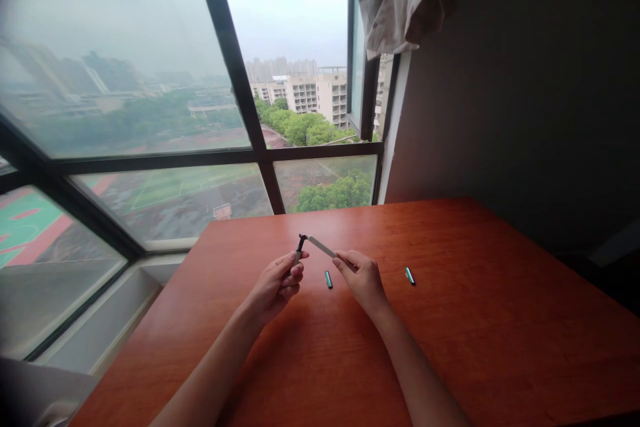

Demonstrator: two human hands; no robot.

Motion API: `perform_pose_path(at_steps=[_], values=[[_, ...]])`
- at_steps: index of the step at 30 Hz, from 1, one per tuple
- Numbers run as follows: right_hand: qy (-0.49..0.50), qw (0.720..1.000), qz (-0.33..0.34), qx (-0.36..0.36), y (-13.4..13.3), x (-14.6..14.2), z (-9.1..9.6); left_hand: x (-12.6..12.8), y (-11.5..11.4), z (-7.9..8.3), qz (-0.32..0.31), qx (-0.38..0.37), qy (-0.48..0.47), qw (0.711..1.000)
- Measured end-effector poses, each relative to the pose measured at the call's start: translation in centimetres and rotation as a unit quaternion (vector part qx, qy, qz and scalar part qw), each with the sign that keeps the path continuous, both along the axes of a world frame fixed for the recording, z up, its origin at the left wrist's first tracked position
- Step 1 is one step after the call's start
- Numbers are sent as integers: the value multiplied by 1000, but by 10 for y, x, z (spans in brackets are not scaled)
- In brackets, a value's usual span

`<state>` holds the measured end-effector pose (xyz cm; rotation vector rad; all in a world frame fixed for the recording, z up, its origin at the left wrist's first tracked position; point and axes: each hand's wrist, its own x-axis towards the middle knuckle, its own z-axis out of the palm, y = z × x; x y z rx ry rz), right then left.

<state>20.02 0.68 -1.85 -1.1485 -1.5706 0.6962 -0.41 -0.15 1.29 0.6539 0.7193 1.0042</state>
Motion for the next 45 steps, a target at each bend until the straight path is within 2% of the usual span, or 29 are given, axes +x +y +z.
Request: perform_pose_path(at_steps=[6, 11, 19, 28, 35, 41, 45], values=[[-27, 999, -9, 24, 0, 3, 3, 0, -1, 0, -29, 4, 25, 999], [-33, 999, 19, 34, -1, 4, 3, 2, -4, 1, -69, 15, 65, 995], [-45, 998, 25, 40, -1, 8, 9, -3, -1, 2, -57, 18, 61, 996], [-66, 997, 0, 39, 0, 10, 8, -6, 2, -2, -34, 7, 38, 999], [-66, 997, 2, 43, -2, 9, 9, -5, 1, 0, -43, 8, 40, 998], [-84, 995, 11, 49, -1, 10, 7, -4, -2, 3, -77, 15, 50, 996], [-91, 994, 10, 53, 0, 12, 8, -6, -1, 2, -61, 15, 41, 997]])
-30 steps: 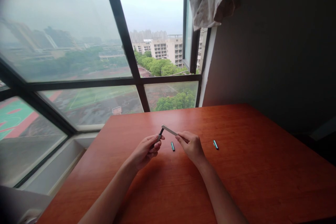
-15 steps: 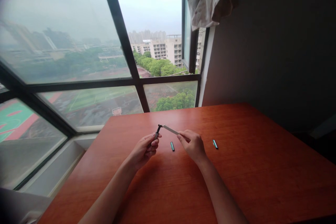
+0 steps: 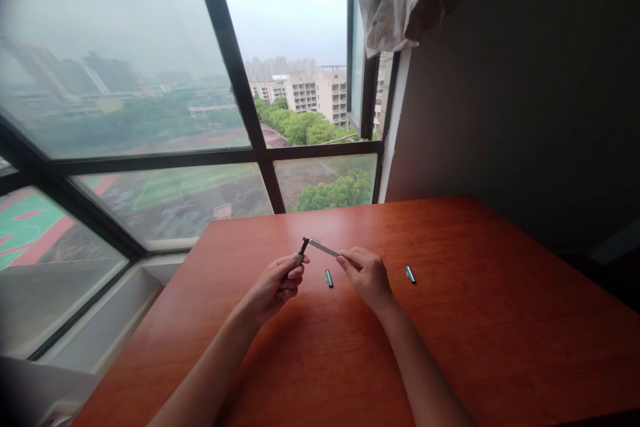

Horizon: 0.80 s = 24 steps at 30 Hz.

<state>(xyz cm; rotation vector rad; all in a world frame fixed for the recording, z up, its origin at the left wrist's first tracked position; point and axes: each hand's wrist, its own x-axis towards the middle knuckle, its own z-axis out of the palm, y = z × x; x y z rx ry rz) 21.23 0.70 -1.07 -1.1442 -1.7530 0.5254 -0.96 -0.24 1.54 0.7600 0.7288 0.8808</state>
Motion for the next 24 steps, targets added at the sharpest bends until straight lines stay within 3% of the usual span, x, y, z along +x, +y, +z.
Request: perform_pose_path(at_steps=[13, 24], values=[[53, 999, -12, 4, 0, 1, -2, -1, 2, -4, 16, -6, -29, 999], [24, 1000, -7, 17, 1, 0, -3, 3, -1, -1, -7, -11, -5, 1000]])
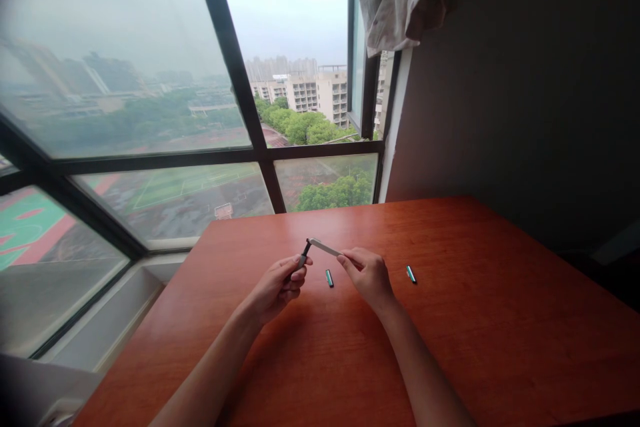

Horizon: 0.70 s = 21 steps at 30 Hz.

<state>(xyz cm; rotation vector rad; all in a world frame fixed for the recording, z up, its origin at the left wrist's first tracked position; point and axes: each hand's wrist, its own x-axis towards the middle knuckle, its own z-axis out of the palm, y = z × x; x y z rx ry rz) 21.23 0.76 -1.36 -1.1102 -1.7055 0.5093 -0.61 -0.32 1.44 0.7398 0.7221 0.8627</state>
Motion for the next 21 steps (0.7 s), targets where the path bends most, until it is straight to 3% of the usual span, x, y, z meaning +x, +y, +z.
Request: perform_pose_path(at_steps=[21], values=[[9, 1000, -9, -10, -3, 0, 4, 2, 0, -5, 5, -8, -15, 1000]])
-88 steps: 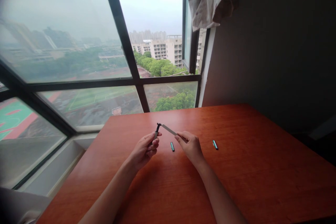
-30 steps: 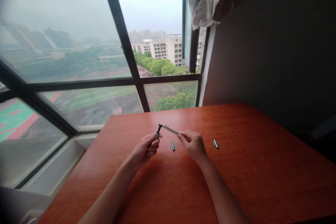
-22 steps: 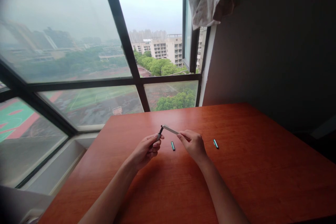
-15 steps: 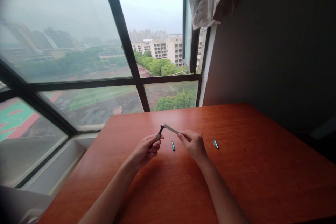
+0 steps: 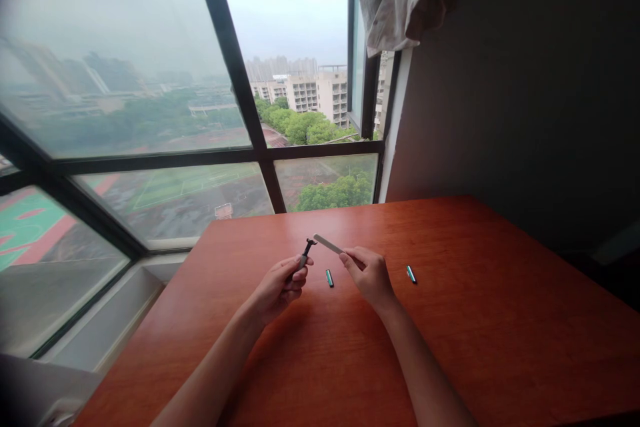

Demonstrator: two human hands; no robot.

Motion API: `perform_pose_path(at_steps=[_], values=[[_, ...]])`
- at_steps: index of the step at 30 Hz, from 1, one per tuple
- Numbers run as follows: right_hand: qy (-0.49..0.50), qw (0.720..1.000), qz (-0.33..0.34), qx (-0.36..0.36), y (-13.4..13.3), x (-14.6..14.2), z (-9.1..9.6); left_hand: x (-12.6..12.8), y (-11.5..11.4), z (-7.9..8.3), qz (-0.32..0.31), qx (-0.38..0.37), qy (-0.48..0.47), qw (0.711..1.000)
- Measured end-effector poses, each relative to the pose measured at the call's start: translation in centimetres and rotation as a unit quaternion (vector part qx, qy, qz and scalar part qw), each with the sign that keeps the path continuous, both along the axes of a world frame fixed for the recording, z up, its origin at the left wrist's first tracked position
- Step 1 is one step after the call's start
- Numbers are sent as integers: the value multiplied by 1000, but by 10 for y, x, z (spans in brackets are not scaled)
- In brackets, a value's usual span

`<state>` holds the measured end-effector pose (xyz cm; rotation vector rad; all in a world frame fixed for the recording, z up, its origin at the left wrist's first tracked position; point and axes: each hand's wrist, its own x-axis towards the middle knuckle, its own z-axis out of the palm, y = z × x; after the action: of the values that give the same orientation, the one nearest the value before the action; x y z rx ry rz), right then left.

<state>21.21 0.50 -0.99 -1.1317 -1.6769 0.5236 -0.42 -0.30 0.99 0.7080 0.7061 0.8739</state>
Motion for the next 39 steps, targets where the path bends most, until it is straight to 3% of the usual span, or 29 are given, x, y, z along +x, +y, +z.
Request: perform_pose_path(at_steps=[6, 15, 26, 39], values=[[-42, 999, 8, 15, 1, 1, 0, 0, 0, 0, -10, -7, -7, 1000], [-24, 999, -14, 25, 2, 2, 0, -1, 1, 1, -14, -9, -1, 1000], [-42, 999, 6, 15, 2, 0, -1, 1, -1, 1, -40, 4, 8, 999], [-55, 998, 8, 11, 1, 1, -1, 2, -1, 2, -22, 15, 32, 999]])
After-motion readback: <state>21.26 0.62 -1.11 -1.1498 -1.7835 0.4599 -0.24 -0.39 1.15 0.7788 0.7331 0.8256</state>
